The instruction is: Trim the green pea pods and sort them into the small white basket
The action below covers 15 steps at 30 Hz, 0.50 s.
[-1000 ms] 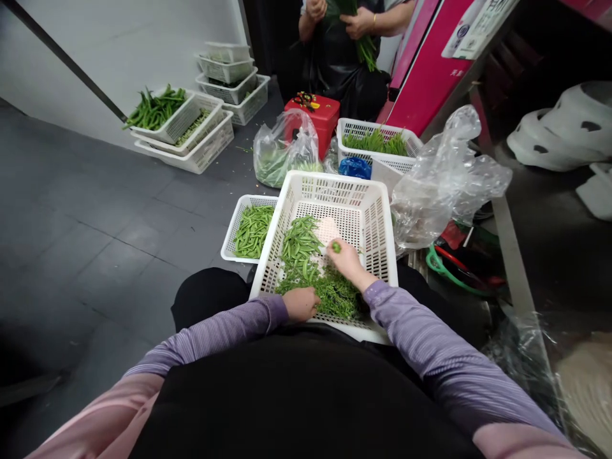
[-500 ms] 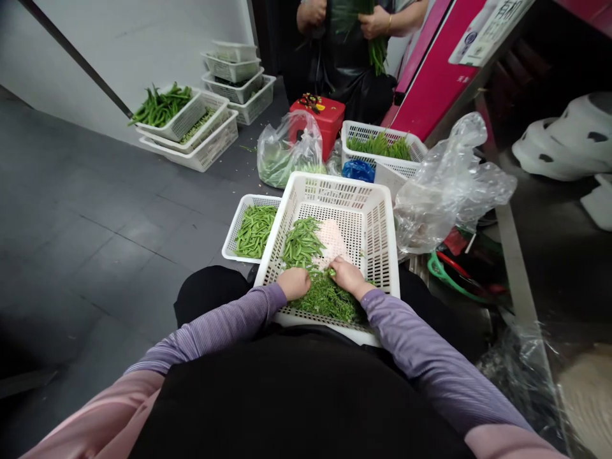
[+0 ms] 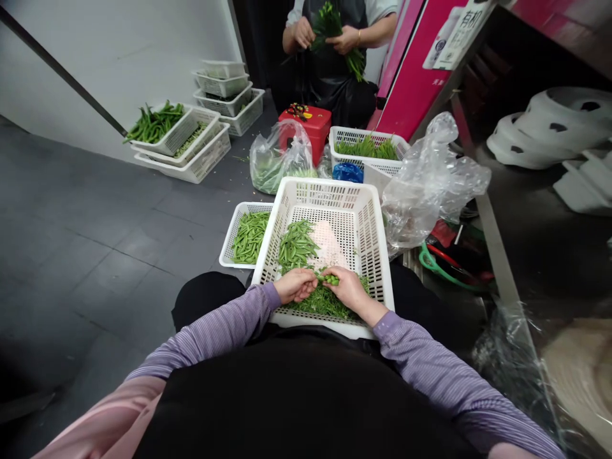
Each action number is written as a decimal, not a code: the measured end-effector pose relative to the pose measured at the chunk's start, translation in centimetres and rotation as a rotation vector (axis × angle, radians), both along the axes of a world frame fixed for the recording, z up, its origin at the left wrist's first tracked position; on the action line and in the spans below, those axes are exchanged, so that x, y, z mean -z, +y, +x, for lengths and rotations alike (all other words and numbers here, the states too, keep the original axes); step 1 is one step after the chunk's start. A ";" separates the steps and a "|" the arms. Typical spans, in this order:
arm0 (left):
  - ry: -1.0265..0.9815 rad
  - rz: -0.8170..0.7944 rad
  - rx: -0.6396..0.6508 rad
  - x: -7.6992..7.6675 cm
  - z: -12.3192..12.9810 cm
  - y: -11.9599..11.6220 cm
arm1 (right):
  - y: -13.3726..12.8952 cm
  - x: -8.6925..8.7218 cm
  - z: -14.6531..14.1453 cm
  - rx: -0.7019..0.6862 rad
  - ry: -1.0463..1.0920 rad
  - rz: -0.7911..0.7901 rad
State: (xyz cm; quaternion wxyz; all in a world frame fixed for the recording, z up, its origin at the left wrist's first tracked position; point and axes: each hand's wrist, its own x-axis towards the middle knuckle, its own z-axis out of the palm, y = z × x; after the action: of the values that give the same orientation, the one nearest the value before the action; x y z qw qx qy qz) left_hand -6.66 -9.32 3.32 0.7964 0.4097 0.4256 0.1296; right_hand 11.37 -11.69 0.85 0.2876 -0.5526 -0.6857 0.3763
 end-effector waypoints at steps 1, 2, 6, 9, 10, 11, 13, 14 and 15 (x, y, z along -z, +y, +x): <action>-0.022 -0.036 0.011 -0.2 -0.1 -0.1 | -0.1 -0.2 0.0 -0.006 0.013 0.005; -0.031 -0.055 0.018 -0.4 -0.1 -0.1 | -0.2 -0.4 -0.1 -0.002 0.022 0.003; 0.059 0.034 0.021 -0.3 0.0 -0.5 | -0.7 -1.5 -1.3 0.104 0.190 -0.154; 0.366 0.272 0.191 0.8 0.0 -0.7 | -0.5 -2.4 -1.8 0.238 0.534 -0.333; 0.483 0.373 0.262 1.2 -0.1 -0.7 | -0.4 -2.6 -1.7 0.286 0.646 -0.379; 0.573 0.463 0.316 1.5 -0.1 -0.7 | -0.2 -2.8 -1.4 0.326 0.732 -0.420; 0.639 0.571 0.351 1.8 -0.2 -0.6 | 0.1 -3.0 -0.9 0.361 0.815 -0.490; 0.605 0.590 0.326 1.7 -0.2 -0.6 | 0.2 -3.0 -0.6 0.359 0.821 -0.521; 0.539 0.598 0.287 1.5 -0.1 -0.5 | 0.2 -2.9 -0.4 0.346 0.812 -0.548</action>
State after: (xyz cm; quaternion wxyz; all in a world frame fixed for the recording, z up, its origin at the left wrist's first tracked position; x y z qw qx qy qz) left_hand -6.75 -9.85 1.84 0.5127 0.6968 0.5010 0.0234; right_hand 10.95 -11.54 3.72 0.4331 -0.5226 -0.2936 0.6732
